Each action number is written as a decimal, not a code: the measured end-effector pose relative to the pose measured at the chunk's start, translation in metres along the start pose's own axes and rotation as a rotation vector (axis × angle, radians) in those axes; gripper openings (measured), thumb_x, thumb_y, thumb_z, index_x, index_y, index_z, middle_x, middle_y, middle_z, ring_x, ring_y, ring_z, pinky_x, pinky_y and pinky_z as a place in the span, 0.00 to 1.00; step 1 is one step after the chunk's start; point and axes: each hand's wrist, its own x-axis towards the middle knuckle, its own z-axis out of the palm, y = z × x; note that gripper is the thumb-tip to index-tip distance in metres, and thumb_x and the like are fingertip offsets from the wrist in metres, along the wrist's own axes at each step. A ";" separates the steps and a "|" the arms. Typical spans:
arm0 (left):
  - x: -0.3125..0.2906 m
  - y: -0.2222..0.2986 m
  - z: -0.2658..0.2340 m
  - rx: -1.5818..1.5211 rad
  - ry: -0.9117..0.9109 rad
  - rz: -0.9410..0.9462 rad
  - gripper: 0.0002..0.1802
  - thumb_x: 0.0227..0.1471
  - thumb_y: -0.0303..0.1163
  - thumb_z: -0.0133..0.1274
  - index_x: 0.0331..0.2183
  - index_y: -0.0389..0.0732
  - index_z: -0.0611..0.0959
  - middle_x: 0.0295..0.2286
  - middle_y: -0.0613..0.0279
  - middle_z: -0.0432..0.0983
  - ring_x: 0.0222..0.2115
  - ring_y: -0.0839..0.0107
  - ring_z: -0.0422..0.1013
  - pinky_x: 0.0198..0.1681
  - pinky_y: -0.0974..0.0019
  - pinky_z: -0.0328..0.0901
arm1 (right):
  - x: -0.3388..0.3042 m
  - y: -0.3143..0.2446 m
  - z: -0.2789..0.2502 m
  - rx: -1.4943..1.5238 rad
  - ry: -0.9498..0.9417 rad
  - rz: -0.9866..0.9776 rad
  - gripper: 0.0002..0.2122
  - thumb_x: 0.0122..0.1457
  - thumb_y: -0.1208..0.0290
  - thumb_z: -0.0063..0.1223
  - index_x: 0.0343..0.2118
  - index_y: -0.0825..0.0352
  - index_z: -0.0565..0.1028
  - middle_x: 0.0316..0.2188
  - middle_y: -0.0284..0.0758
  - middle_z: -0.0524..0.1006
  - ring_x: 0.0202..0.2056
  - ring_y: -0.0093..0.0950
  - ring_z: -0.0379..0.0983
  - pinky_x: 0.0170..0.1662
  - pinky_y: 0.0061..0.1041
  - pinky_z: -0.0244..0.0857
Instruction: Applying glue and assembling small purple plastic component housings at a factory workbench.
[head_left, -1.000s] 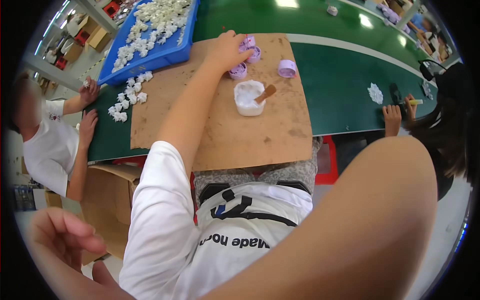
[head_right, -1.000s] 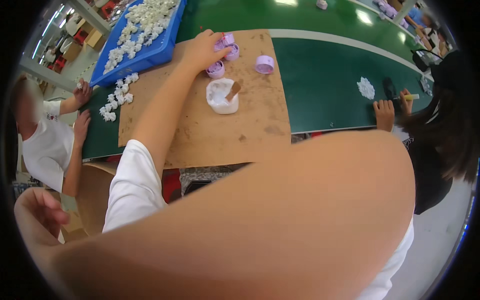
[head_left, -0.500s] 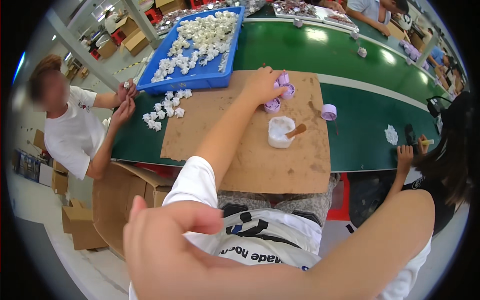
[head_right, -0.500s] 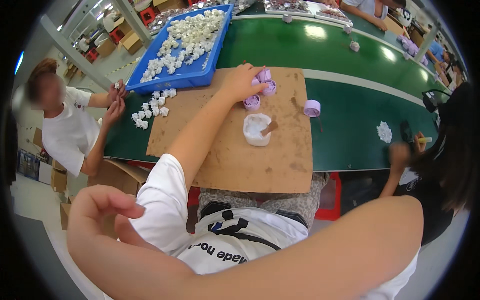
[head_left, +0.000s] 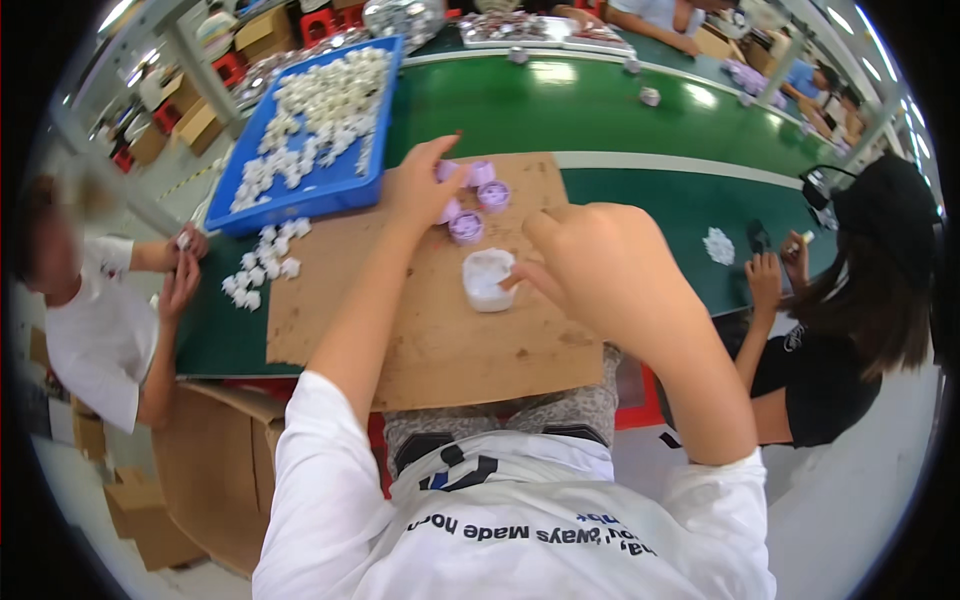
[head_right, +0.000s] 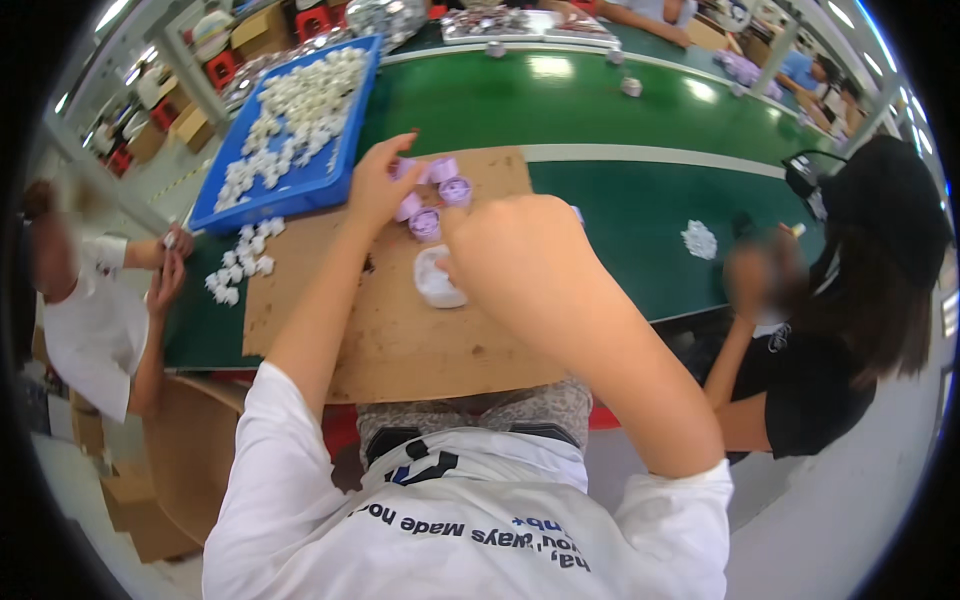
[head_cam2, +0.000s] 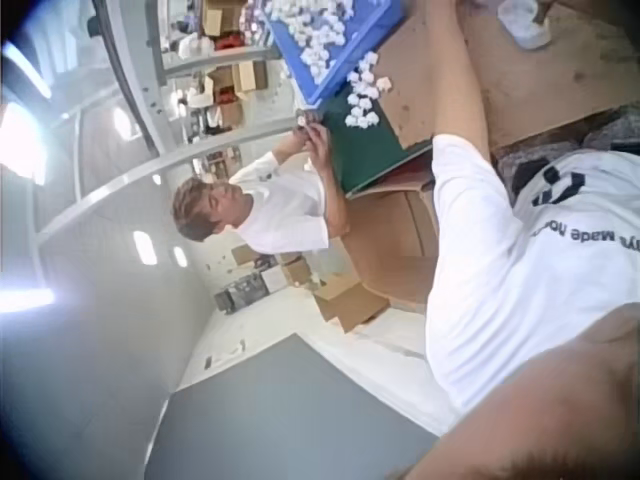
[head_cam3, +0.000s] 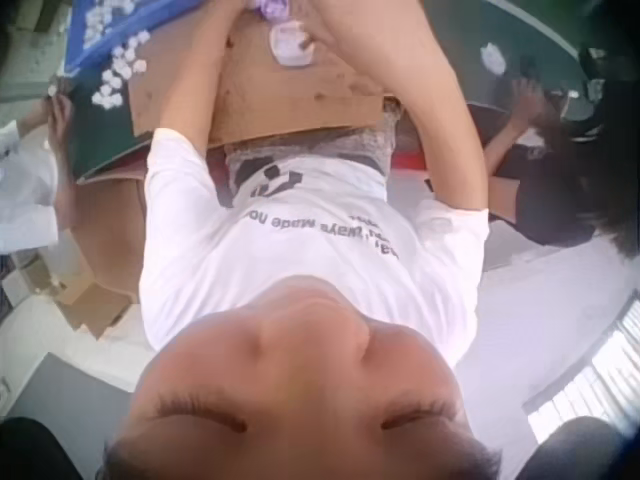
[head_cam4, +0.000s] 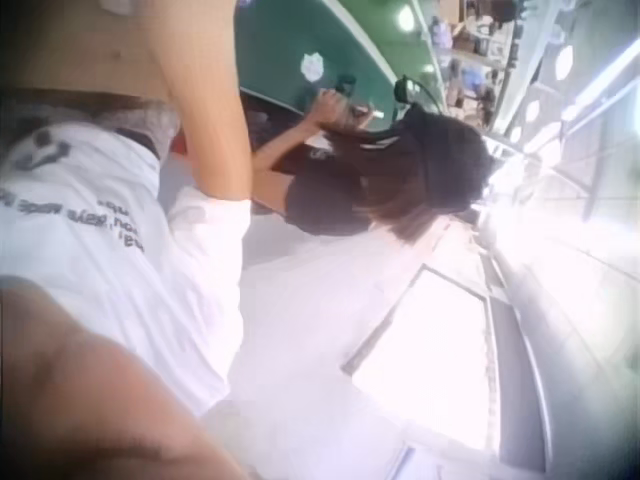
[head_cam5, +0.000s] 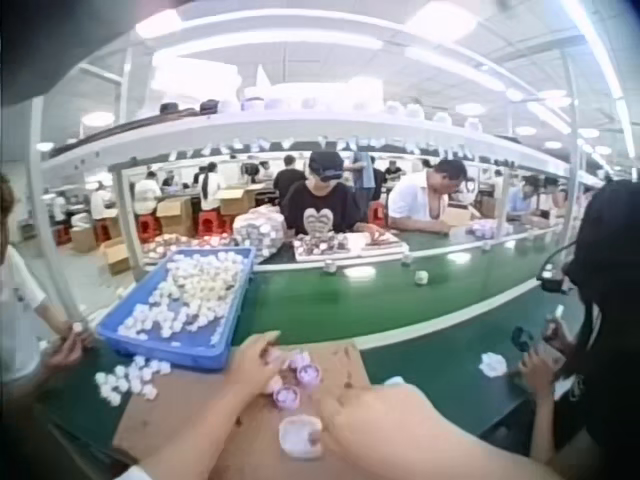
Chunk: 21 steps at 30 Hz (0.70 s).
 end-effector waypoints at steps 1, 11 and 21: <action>0.002 0.003 -0.002 -0.054 0.044 -0.078 0.23 0.43 0.33 0.60 0.44 0.41 0.78 0.37 0.54 0.75 0.35 0.62 0.72 0.39 0.65 0.67 | 0.003 0.015 0.012 0.021 0.032 0.010 0.11 0.48 0.64 0.58 0.24 0.66 0.73 0.21 0.36 0.73 0.24 0.39 0.70 0.29 0.32 0.64; -0.046 0.056 -0.038 -0.430 0.147 -0.285 0.12 0.49 0.27 0.57 0.37 0.33 0.80 0.37 0.61 0.75 0.36 0.74 0.72 0.39 0.73 0.66 | -0.008 0.123 0.135 0.040 0.312 0.343 0.29 0.50 0.61 0.59 0.55 0.60 0.66 0.53 0.53 0.64 0.55 0.49 0.59 0.54 0.40 0.57; -0.100 0.064 -0.055 -0.153 0.130 -0.415 0.08 0.43 0.23 0.61 0.28 0.31 0.79 0.35 0.56 0.74 0.32 0.71 0.73 0.33 0.72 0.68 | -0.018 0.123 0.166 0.241 0.511 0.413 0.12 0.51 0.71 0.57 0.37 0.69 0.74 0.29 0.40 0.75 0.32 0.35 0.72 0.36 0.30 0.65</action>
